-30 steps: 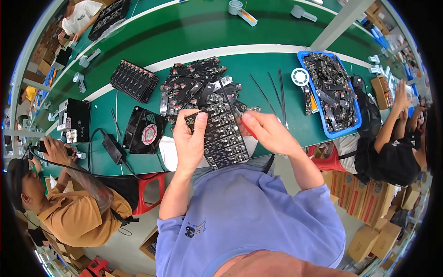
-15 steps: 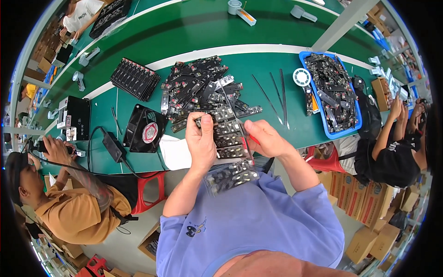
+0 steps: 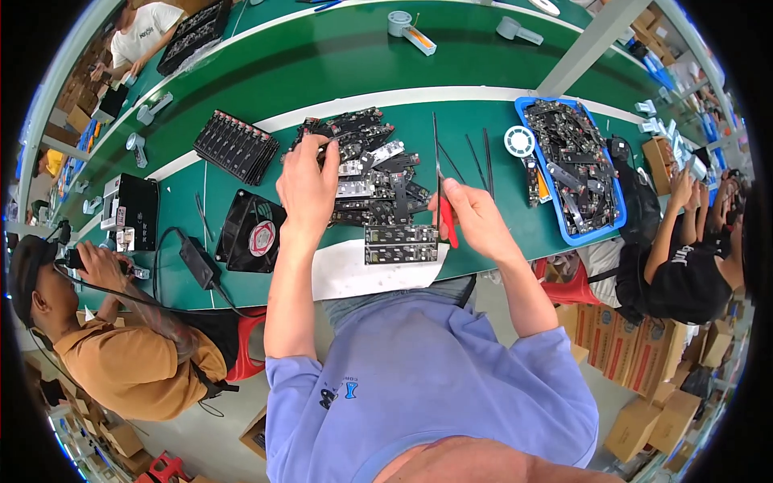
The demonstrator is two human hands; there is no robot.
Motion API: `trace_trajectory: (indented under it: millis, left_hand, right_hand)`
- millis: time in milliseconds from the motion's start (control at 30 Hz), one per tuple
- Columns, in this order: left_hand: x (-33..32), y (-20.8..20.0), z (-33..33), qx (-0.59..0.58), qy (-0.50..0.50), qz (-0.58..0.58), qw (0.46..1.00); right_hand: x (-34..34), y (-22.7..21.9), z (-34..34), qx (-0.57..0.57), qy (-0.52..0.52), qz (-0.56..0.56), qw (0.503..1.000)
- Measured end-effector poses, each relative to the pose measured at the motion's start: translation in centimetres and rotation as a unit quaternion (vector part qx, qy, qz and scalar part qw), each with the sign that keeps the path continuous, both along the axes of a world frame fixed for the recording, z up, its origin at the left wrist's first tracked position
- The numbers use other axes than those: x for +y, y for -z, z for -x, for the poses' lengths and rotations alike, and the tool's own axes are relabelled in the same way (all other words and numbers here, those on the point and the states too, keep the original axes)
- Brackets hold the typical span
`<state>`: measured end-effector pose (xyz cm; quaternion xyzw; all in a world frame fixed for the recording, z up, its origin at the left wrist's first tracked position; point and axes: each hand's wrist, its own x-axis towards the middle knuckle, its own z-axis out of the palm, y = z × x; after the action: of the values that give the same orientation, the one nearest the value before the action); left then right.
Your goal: The person assembles small electronic circuit board modules by hand at a factory production line, connecting wires and enclosing them in plastic casings.
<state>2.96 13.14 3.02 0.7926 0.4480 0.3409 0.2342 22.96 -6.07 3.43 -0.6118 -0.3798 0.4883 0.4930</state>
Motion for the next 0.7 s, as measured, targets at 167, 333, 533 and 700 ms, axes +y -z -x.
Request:
trace_trajectory:
  millis: [167, 333, 533, 700]
  left_hand:
    - [-1.5, -0.6, 0.0, 0.0, -0.024, -0.263, 0.965]
    - [-8.5, -1.4, 1.5, -0.17, 0.185, 0.284, 0.925]
    - [-8.9, 0.1, 1.4, -0.295, 0.117, 0.339, 0.886]
    - [-8.8, -0.2, 1.6, -0.305, 0.103, 0.335, 0.885]
  right_hand:
    - [0.3, -0.6, 0.1, -0.077, 0.04, 0.001, 0.996]
    - [1.4, -1.5, 0.4, -0.108, 0.028, -0.001, 0.994]
    - [0.6, -0.6, 1.3, -0.087, -0.016, -0.032, 0.996]
    - [-0.4, -1.3, 2.0, -0.117, -0.095, -0.021, 0.988]
